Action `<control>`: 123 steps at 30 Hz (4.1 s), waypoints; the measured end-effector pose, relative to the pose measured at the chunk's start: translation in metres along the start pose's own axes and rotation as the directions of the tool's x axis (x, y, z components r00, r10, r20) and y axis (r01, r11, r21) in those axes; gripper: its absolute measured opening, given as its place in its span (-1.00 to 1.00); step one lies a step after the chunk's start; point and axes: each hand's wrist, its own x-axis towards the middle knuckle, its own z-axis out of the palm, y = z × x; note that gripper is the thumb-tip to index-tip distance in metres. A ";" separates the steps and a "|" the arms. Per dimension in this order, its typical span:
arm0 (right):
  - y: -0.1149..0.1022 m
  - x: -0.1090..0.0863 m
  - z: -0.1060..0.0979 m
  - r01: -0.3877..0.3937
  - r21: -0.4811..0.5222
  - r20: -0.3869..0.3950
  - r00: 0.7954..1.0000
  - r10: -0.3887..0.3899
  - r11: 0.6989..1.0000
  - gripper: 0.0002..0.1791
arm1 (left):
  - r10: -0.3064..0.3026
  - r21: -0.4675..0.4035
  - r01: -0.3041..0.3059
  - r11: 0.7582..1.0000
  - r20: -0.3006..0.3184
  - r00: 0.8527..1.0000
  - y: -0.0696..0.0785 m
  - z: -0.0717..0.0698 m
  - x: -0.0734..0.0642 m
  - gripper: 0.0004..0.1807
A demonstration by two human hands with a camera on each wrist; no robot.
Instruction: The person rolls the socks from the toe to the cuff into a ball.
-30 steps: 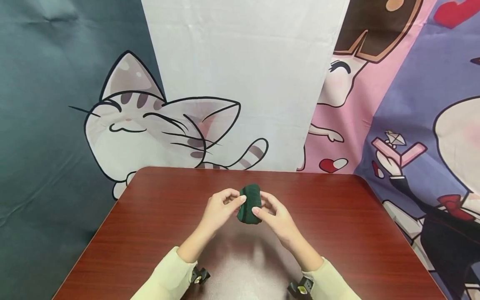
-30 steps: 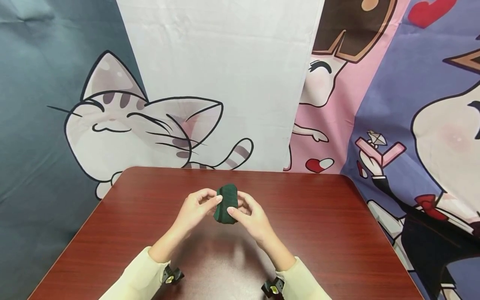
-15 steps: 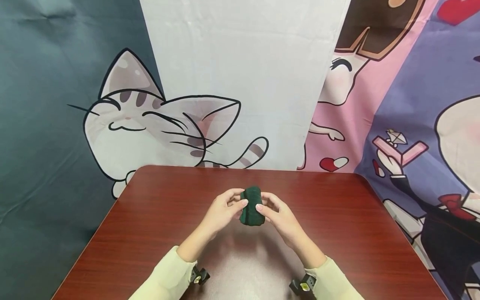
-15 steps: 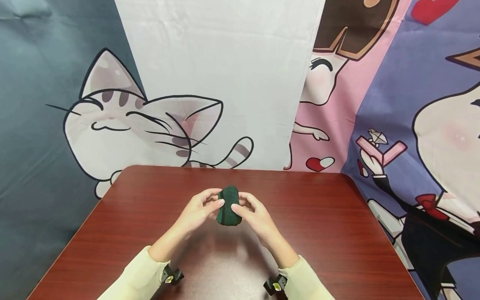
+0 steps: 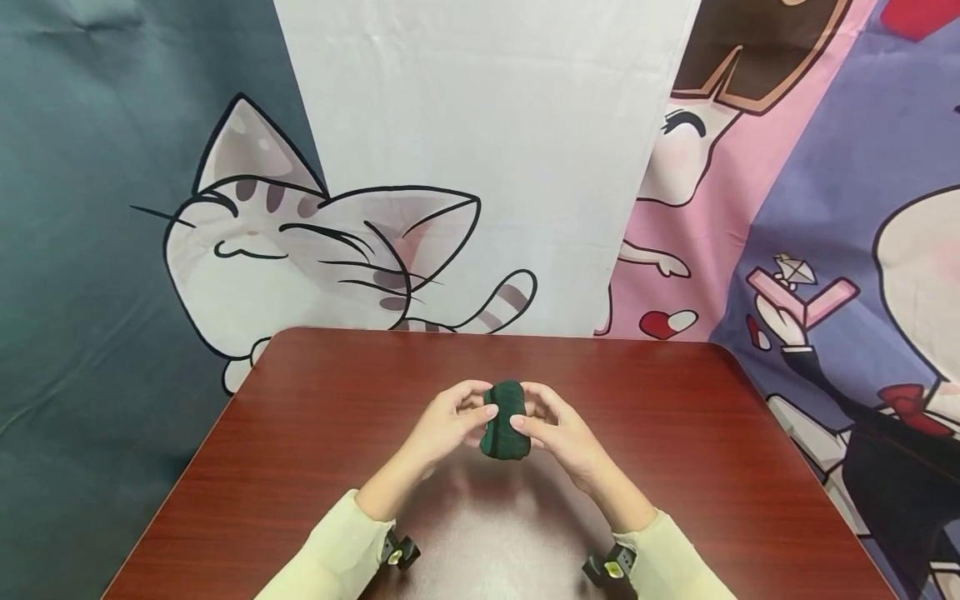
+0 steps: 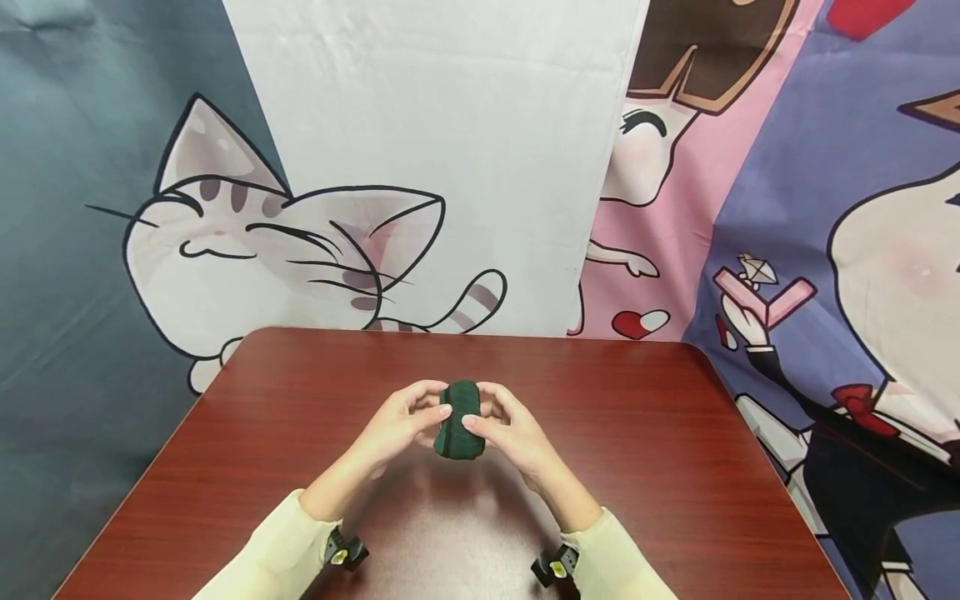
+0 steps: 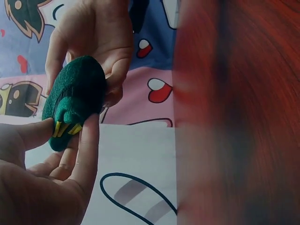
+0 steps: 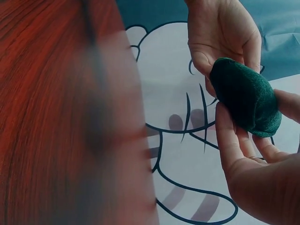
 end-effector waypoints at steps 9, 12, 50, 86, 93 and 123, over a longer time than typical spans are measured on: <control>0.002 0.002 0.000 -0.017 0.026 -0.004 1.000 0.017 1.000 -0.41 | -0.020 -0.024 0.021 0.999 0.014 1.000 -0.004 0.000 0.001 -0.56; 0.004 0.002 -0.001 -0.019 0.016 -0.006 1.000 0.019 1.000 -0.41 | -0.031 -0.030 0.031 0.999 0.018 0.999 -0.004 -0.001 0.001 -0.56; 0.023 0.012 -0.009 -0.095 -0.094 -0.116 0.990 0.084 0.991 -0.47 | -0.073 -0.062 0.076 0.995 0.042 0.996 -0.036 0.001 0.020 -0.52; 0.050 0.021 -0.016 -0.161 -0.145 -0.163 0.977 0.137 0.976 -0.43 | -0.132 -0.062 0.133 0.989 0.027 0.991 -0.063 0.006 0.033 -0.54; 0.051 0.022 -0.017 -0.165 -0.139 -0.161 0.977 0.142 0.976 -0.42 | -0.152 -0.057 0.153 0.987 0.025 0.988 -0.064 0.007 0.034 -0.52; 0.067 0.031 -0.023 -0.189 -0.083 -0.135 0.975 0.177 0.978 -0.37 | -0.210 -0.064 0.213 0.975 0.044 0.977 -0.081 0.007 0.046 -0.46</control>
